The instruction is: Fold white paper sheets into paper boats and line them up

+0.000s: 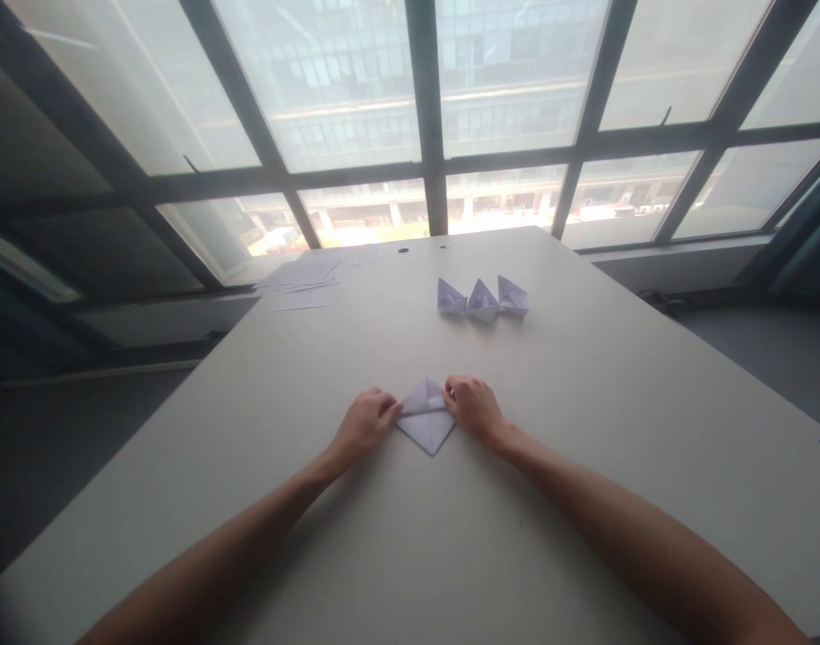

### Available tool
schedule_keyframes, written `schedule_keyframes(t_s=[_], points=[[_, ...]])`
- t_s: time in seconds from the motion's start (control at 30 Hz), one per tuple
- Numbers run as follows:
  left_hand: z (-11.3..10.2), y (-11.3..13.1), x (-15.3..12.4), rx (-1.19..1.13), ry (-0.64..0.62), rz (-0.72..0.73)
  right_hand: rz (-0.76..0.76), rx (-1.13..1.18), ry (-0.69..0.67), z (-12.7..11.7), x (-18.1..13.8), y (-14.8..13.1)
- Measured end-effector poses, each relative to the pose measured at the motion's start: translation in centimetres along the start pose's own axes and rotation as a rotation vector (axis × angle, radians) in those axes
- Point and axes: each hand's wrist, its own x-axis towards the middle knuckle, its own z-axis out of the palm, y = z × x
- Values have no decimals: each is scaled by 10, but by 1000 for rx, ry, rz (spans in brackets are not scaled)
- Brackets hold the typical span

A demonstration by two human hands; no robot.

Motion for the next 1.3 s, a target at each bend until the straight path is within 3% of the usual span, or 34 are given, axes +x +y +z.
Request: schedule_keyframes(t_s=[0.2, 0.57, 0.8, 1.07, 1.3], points=[[-2, -1, 10, 144, -58, -106, 20, -20, 0, 1, 1, 0], [-6, 0, -4, 15, -30, -157, -7, 24, 32, 3, -2, 3], [-18, -6, -9, -132, -102, -59, -8, 5, 17, 2, -3, 1], [-17, -6, -13, -6, -10, 58, -2, 82, 29, -1, -5, 2], [-22, 0, -15, 88, -81, 57, -19, 63, 34, 0, -6, 1]])
